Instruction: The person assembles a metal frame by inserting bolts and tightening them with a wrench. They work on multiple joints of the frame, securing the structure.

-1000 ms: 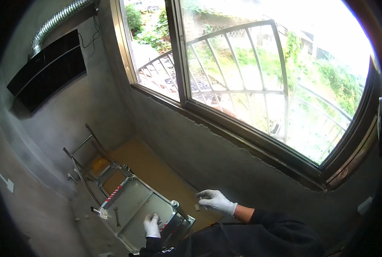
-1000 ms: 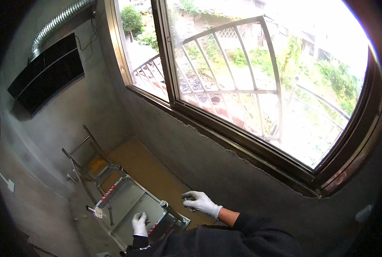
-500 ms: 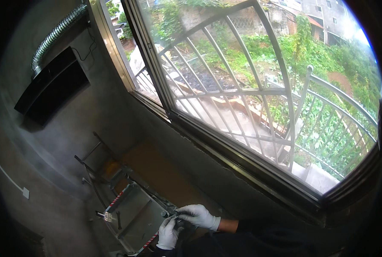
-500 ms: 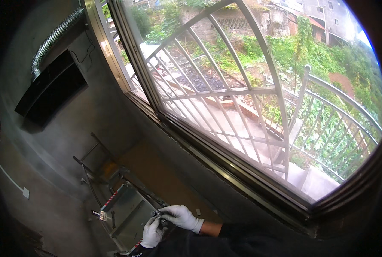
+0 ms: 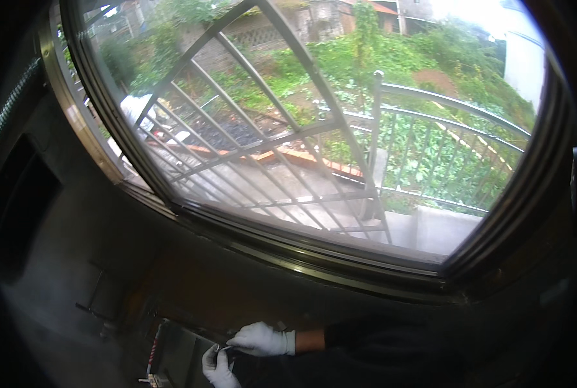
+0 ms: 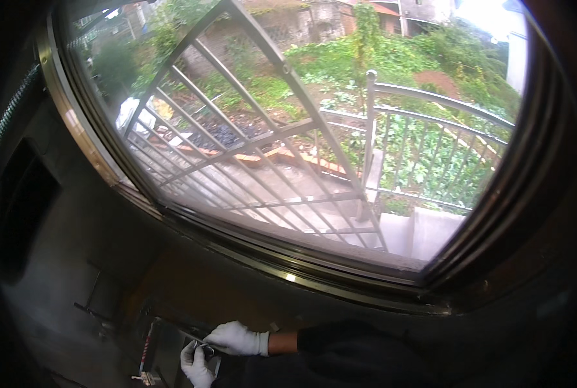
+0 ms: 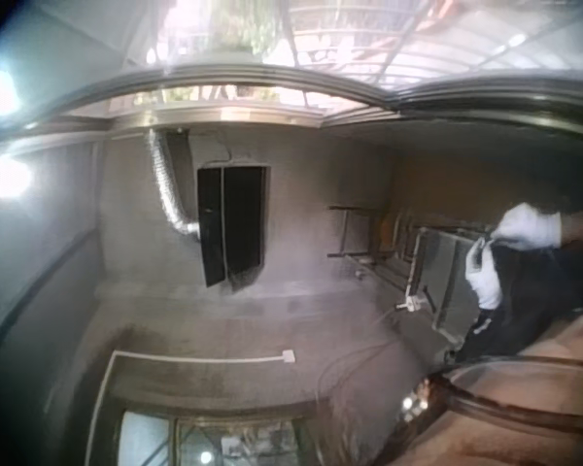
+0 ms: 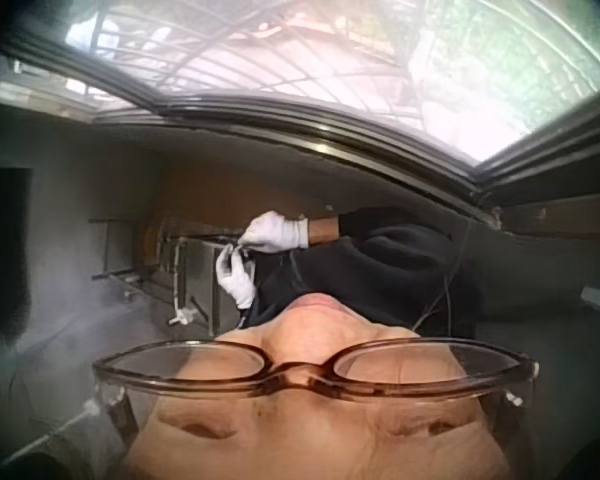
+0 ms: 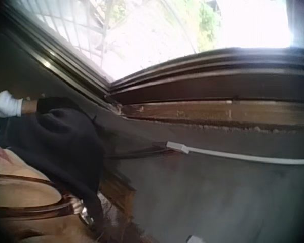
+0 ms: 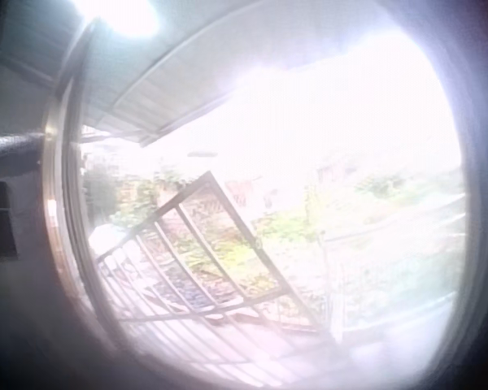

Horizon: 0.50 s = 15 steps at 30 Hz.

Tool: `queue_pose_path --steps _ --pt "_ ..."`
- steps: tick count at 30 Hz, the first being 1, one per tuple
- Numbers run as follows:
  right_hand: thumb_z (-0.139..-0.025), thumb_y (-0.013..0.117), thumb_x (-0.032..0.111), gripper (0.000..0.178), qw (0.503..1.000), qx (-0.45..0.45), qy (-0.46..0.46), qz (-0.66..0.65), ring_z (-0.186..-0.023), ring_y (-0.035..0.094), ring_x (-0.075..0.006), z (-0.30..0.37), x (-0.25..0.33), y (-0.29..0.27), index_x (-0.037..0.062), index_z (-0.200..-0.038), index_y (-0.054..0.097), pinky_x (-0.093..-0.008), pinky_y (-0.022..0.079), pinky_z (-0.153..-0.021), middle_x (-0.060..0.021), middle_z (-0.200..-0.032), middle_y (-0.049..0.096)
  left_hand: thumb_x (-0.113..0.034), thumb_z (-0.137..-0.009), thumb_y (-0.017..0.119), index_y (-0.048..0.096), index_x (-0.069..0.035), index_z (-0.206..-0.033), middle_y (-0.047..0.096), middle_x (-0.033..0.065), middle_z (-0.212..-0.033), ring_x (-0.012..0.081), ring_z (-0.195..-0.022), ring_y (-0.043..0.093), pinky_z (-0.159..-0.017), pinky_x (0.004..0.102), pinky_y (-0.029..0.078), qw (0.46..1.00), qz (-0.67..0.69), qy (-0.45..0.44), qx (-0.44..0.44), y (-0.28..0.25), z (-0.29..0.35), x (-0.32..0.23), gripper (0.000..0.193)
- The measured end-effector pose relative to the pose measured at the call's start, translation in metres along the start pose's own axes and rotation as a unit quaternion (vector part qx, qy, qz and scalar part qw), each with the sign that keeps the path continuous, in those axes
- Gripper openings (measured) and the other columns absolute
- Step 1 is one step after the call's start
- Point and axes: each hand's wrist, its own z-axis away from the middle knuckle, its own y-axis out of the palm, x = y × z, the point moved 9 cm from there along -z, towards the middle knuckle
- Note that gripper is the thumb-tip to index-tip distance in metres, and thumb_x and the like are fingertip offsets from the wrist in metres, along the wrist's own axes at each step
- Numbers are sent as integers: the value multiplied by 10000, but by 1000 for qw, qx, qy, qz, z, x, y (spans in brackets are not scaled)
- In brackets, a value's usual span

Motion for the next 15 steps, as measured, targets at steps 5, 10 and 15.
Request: queue_pose_path --steps 5,10,15 --pt "-840 657 183 195 998 -6 66 9 -723 654 -264 0 -6 16 88 -1007 625 -366 521 -602 -89 -782 650 -142 -957 502 577 -38 -1103 617 60 -951 151 -808 593 -679 299 495 998 -51 10 26 -4 -4 -8 195" --pt "-855 667 200 216 983 -17 163 -84 -665 642 -313 -5 -9 18 72 -1011 593 -390 517 -595 -124 -743 638 -133 -957 498 579 -34 -1110 617 67 -964 156 -816 597 -689 298 497 995 -77 9 65 -1 -1 -7 199" --pt "-852 688 238 268 955 52 227 -183 -711 644 -285 -8 -17 24 39 -992 576 -355 514 -642 -131 -792 646 -123 -957 494 580 -30 -1116 617 74 -977 161 -825 601 -699 298 499 991 -98 12 89 -1 1 -8 204"
